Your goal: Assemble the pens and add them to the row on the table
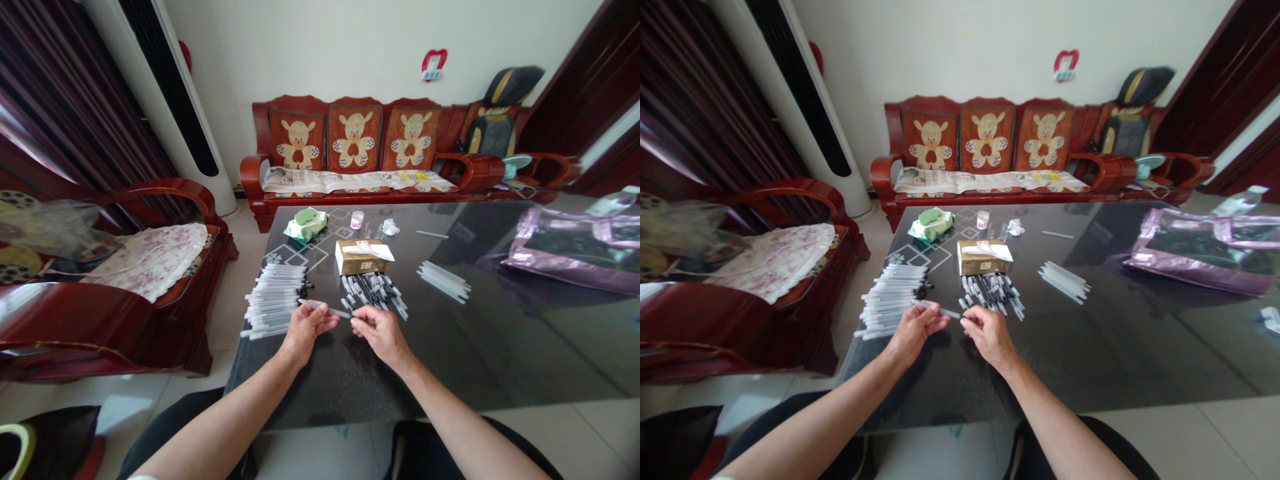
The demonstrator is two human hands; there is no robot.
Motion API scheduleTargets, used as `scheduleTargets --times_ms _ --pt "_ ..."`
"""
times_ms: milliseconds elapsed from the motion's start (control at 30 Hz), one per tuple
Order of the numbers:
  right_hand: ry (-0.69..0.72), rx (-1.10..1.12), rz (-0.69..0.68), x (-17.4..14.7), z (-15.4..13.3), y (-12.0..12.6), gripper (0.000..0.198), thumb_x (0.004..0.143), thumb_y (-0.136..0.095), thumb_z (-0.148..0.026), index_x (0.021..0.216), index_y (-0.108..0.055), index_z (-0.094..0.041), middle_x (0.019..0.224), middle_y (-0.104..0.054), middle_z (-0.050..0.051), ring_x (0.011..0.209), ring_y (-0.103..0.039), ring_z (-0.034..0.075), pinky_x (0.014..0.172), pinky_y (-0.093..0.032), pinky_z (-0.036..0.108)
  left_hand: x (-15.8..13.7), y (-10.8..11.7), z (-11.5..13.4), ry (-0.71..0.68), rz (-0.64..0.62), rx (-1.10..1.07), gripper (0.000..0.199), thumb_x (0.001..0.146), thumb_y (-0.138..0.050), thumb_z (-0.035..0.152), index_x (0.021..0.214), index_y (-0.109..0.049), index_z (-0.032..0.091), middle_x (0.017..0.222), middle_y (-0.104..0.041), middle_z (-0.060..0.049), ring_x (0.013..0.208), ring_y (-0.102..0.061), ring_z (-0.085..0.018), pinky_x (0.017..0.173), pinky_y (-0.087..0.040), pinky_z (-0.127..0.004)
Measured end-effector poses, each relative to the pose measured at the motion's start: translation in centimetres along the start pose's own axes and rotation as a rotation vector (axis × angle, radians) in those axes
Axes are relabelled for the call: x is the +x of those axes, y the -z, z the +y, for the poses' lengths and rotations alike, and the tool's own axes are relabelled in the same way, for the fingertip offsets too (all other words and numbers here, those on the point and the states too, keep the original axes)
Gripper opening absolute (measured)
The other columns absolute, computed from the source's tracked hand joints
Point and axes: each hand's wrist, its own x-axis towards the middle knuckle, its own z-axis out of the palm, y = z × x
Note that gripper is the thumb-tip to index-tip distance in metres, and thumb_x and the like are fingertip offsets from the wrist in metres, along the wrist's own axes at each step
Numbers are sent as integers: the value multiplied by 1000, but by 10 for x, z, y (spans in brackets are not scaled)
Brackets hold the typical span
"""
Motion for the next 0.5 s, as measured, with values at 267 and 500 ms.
scheduleTargets --times_ms 267,500 --pt "-18 6 -52 -1 -3 3 19 86 -51 -33 81 -62 -18 66 -64 2 57 -61 15 55 -48 25 -1 0 1 -6 -28 13 26 73 -72 29 85 -58 11 76 -69 -9 72 -68 -17 69 -56 -26" --pt "-51 59 -117 0 -1 4 24 88 -46 -33 77 -59 -17 62 -60 -1 51 -59 11 49 -46 21 -1 0 3 -19 -70 22 25 75 -70 28 86 -56 11 80 -69 -9 73 -68 -18 71 -55 -28"
